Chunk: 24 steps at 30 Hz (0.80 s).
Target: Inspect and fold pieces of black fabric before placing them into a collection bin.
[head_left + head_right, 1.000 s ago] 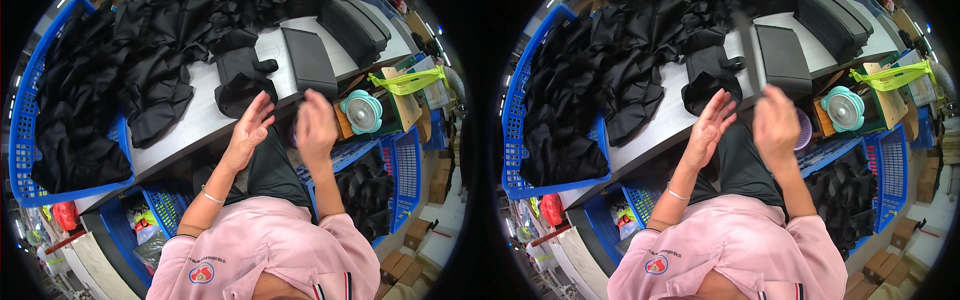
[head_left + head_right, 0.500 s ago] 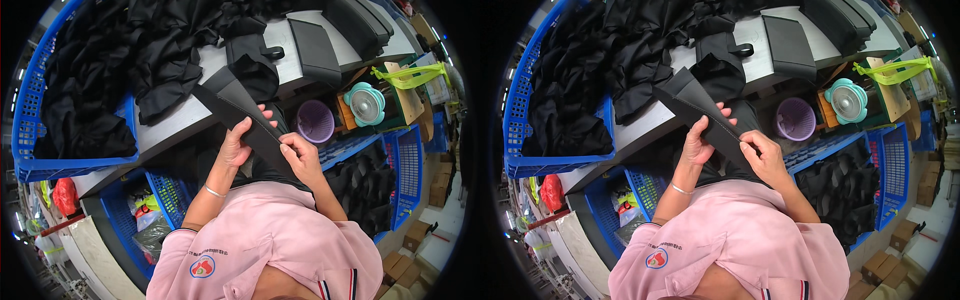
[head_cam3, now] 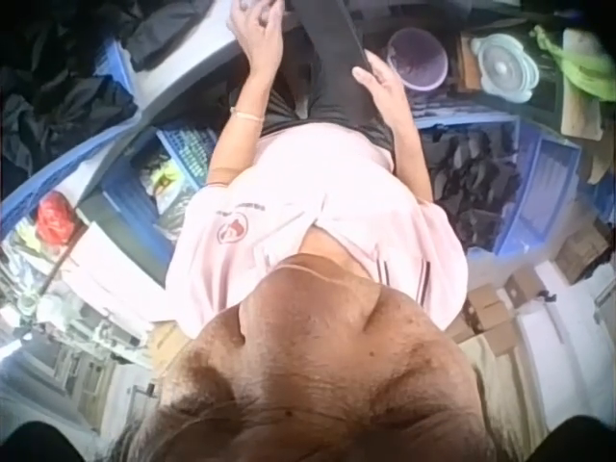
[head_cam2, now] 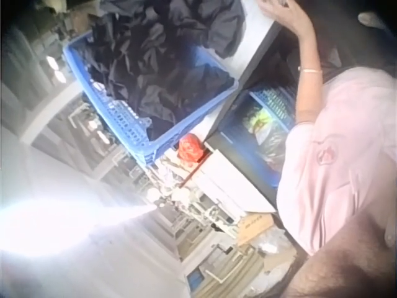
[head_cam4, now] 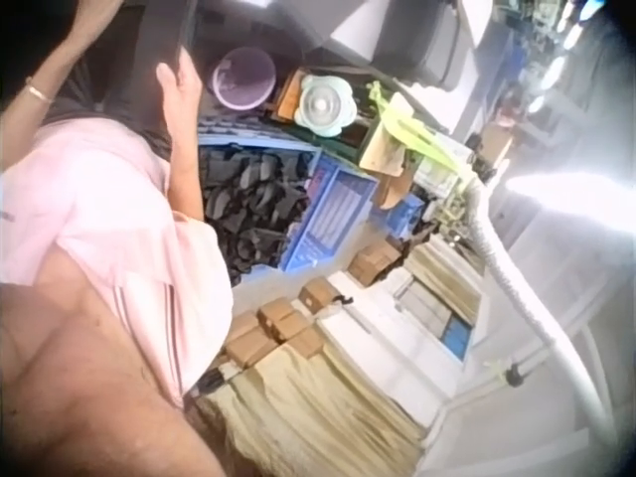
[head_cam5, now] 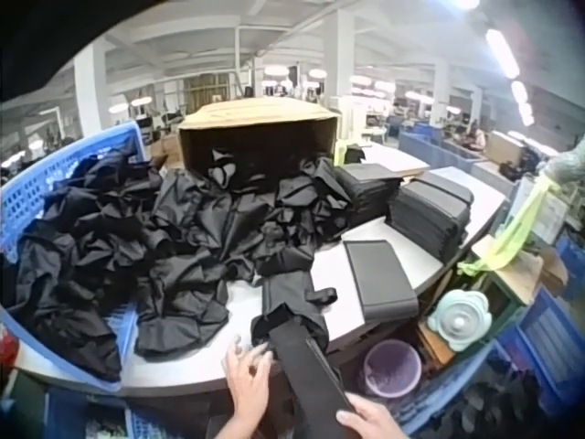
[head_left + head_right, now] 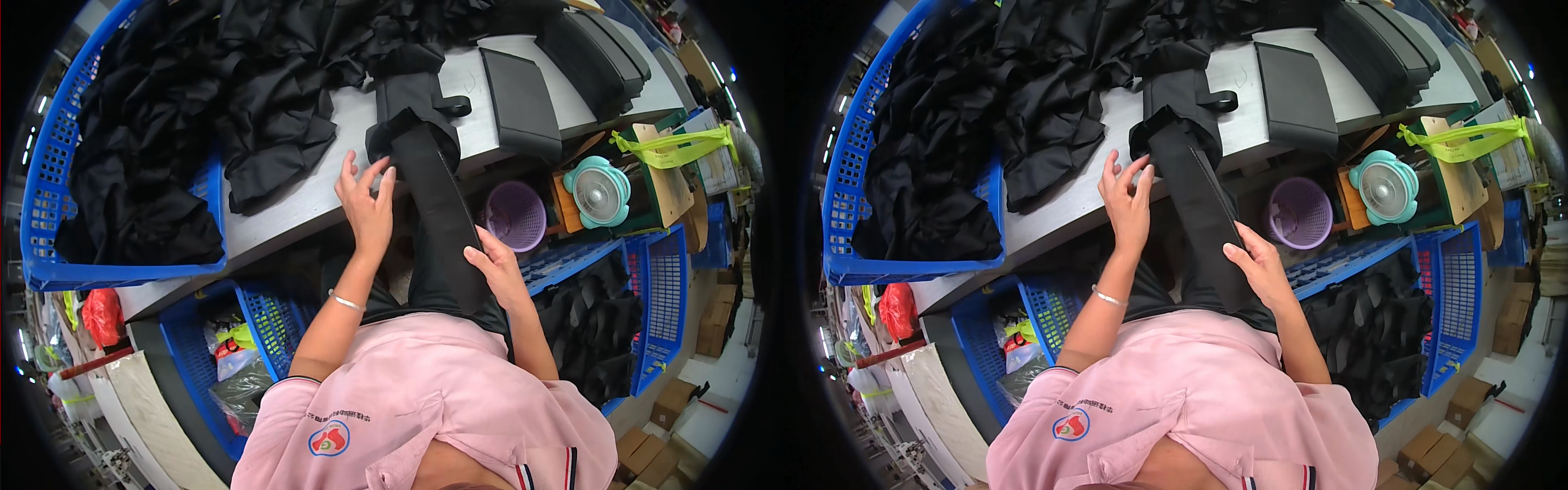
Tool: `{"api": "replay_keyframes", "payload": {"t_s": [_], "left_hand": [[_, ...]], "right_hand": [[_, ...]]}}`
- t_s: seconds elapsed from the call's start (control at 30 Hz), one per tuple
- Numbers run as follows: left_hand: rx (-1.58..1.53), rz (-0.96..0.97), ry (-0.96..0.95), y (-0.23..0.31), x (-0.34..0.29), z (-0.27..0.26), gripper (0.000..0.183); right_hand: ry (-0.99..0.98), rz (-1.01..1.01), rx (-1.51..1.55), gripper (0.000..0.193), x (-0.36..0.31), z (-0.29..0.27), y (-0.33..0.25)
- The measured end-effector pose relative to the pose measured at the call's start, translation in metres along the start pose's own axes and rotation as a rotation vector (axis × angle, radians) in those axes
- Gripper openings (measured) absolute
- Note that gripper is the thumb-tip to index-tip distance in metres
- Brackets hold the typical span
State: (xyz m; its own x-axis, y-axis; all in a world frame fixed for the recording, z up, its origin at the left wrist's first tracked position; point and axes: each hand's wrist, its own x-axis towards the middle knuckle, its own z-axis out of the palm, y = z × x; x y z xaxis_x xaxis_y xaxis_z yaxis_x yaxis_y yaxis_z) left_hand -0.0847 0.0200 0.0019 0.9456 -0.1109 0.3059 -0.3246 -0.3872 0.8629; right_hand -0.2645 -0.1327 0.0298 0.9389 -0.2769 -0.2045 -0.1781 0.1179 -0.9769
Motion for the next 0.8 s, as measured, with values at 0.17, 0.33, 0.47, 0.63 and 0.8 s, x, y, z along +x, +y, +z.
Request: {"api": "replay_keyframes", "payload": {"t_s": [0.17, 0.33, 0.47, 0.63, 0.8], "left_hand": [[-0.068, 0.038, -0.119, -0.03, 0.045, 0.017, 0.03], [-0.105, 0.332, -0.205, 0.015, 0.053, 0.014, 0.044], [-0.167, 0.501, -0.343, 0.046, 0.035, 0.012, 0.039], [-0.331, 0.711, -0.666, 0.082, -0.006, -0.005, 0.041], [-0.331, 0.458, -0.361, 0.081, -0.03, -0.041, 0.052]], "right_hand": [[0.192, -0.124, -0.149, 0.044, 0.018, 0.008, 0.01], [0.298, -0.267, -0.627, 0.041, 0.017, 0.021, -0.019], [0.332, -0.382, -0.763, 0.037, 0.038, 0.034, -0.028], [0.239, -0.523, -0.249, 0.008, 0.09, 0.02, 0.037], [0.142, -0.455, 0.117, 0.023, 0.098, 0.01, 0.055]]}}
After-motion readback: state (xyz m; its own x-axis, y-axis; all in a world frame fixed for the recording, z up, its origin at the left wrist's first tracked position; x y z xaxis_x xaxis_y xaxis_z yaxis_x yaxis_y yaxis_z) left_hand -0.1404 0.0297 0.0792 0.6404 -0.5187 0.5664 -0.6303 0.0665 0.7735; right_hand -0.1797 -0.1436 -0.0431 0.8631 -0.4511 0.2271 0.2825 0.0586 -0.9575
